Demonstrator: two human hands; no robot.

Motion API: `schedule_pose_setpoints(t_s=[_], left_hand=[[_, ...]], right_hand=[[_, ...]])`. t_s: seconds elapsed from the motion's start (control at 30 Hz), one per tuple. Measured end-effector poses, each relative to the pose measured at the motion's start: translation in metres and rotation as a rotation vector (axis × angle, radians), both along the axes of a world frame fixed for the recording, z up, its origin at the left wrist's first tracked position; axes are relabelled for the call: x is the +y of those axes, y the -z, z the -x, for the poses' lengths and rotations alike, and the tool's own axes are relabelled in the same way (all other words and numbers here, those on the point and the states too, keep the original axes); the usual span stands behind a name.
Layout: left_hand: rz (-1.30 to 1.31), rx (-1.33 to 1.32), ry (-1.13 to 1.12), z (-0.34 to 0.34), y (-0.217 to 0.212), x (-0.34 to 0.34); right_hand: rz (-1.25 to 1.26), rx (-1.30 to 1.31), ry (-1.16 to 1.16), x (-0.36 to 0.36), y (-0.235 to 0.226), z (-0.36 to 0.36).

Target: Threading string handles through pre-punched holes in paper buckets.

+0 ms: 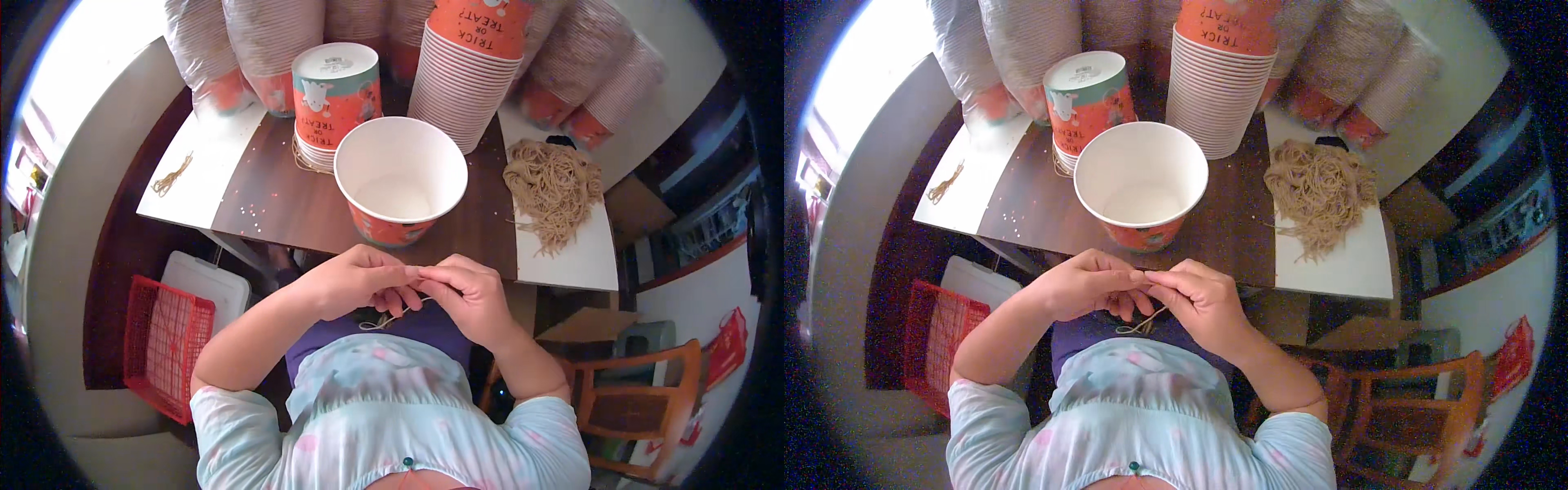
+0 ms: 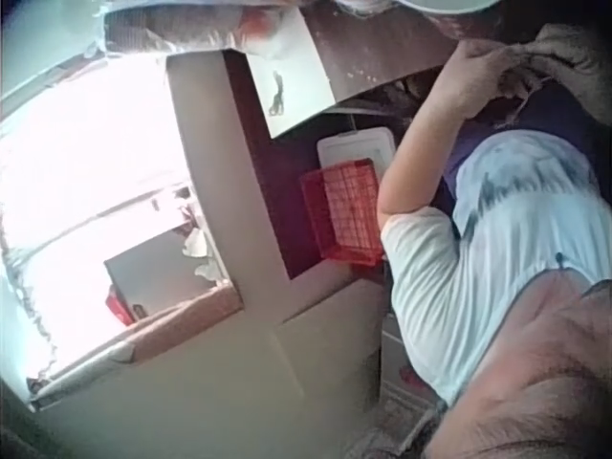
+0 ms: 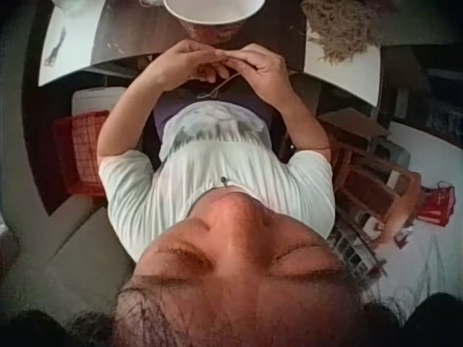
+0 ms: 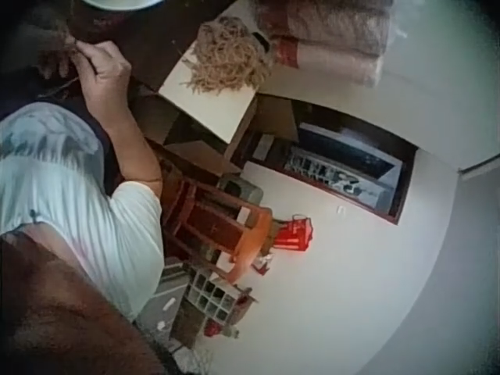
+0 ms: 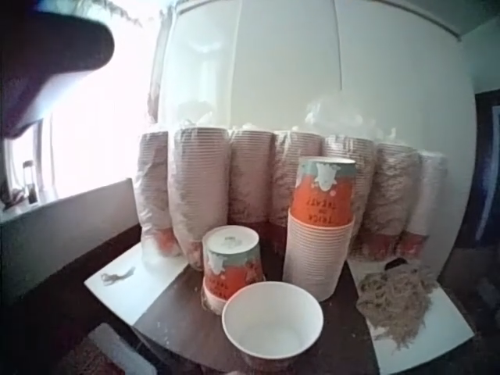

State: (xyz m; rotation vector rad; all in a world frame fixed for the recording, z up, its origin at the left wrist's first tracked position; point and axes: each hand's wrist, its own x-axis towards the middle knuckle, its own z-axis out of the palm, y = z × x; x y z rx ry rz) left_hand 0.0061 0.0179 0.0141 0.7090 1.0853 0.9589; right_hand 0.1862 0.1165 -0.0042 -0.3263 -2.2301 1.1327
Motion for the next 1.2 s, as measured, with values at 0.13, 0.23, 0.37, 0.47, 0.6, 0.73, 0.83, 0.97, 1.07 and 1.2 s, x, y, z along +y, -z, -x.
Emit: schedule_pose_setpoints(t_s=[0.13, 0.23, 0.37, 0.47, 0.6, 0.73, 0.83, 0.97, 1.07, 1.2], left_hand=[[0.042, -0.086, -0.032, -0.001, 0.008, -0.004], [0.003, 0.028, -0.05, -0.004, 0.009, -0.006], [-0.108, 0.18, -0.065, -0.003, 0.013, -0.006], [-0.187, 0.246, -0.102, -0.007, 0.012, -0.011], [-0.163, 0.183, -0.133, -0.004, 0.014, -0.011], [-0.194, 0.151, -0.179, -0.007, 0.017, -0.015], [-0.351, 0.461, -0.271, -0.017, 0.002, -0.02], [-0.849, 1.091, -0.344, -0.016, -0.006, -0.015], [-1.087, 1.191, -0.391, 0.008, -0.016, -0.001], [-0.788, 1.218, -0.562, 0.062, -0.053, 0.045]], right_hand=[[-0.077, 0.069, 0.03, -0.004, 0.006, 0.0], [-0.136, 0.016, 0.036, -0.008, 0.001, -0.001], [-0.215, 0.019, 0.042, -0.007, 0.0, 0.001], [-0.23, 0.015, 0.031, -0.009, -0.003, 0.0], [-0.236, 0.04, -0.001, -0.007, -0.004, 0.003], [-0.456, 0.04, -0.013, -0.006, -0.011, 0.005], [-0.621, -0.011, 0.015, -0.006, -0.019, 0.007], [-0.614, -0.008, -0.017, 0.005, -0.03, 0.013], [-0.429, 0.023, -0.086, 0.035, -0.053, 0.021], [-0.389, -0.064, 0.214, 0.1, -0.064, 0.042]])
